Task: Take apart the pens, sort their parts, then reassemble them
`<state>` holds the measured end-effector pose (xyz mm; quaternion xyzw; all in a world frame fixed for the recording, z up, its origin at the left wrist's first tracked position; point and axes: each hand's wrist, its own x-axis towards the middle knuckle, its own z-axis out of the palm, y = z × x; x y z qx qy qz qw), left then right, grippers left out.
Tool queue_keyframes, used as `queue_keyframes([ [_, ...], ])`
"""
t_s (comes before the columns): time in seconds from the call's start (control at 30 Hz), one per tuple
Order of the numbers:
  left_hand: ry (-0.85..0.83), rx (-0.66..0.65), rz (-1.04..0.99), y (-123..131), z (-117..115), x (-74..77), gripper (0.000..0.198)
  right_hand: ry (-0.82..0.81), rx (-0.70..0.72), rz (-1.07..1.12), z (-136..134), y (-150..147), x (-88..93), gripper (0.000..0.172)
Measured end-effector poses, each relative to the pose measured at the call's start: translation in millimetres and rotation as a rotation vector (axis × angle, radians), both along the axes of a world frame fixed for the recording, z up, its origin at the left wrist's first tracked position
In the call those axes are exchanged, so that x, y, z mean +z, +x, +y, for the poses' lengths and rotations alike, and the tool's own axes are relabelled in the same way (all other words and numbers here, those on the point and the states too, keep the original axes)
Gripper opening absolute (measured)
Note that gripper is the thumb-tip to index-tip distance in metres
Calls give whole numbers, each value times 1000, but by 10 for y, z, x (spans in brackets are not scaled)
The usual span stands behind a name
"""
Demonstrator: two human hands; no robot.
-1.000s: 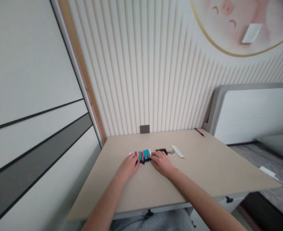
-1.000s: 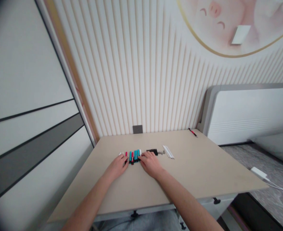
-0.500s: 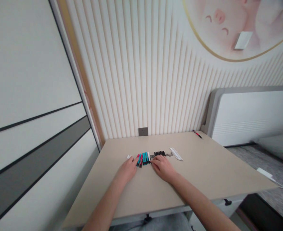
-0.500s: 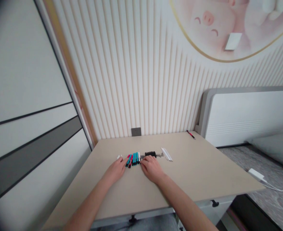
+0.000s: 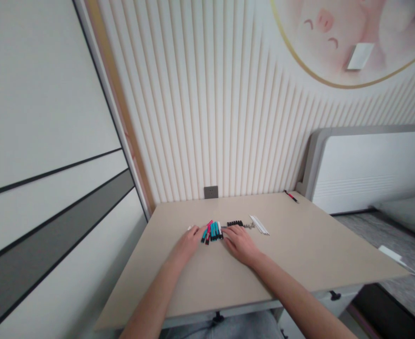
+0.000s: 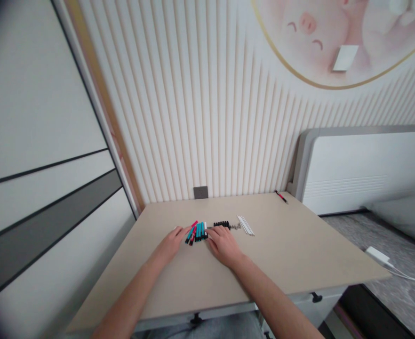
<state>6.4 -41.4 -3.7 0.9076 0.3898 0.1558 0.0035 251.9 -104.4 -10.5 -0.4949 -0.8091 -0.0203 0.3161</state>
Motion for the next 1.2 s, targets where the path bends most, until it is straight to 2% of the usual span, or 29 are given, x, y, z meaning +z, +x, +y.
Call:
queue_keyframes([
  [0.07,41,-151,5,31,-30,6,59,13,3,10,-9,5,12,36],
  [0.17,126,-277,17,81,-68,-20,53,21,28,-10,-11,11,16,33],
  [0.27,195,-324,16,105,-82,-62,48,18,35,-43,0,15,7,21],
  [0.37,219,-323,-31,106,-69,-75,40,5,32,-71,3,10,6,16],
  [0.47,216,-222,-115,79,-29,-45,33,-8,44,-100,-8,1,18,17],
  [0.63,181,233,-157,-104,104,-21,28,-24,13,-130,-31,5,36,20],
  [0.73,104,384,-76,-218,176,-70,29,-28,27,-134,-33,10,34,21],
  [0.9,34,383,-34,-236,220,-145,40,-23,45,-131,-24,7,17,20],
  [1.2,16,361,-74,-252,250,-157,36,-32,40,-118,-28,7,12,20],
])
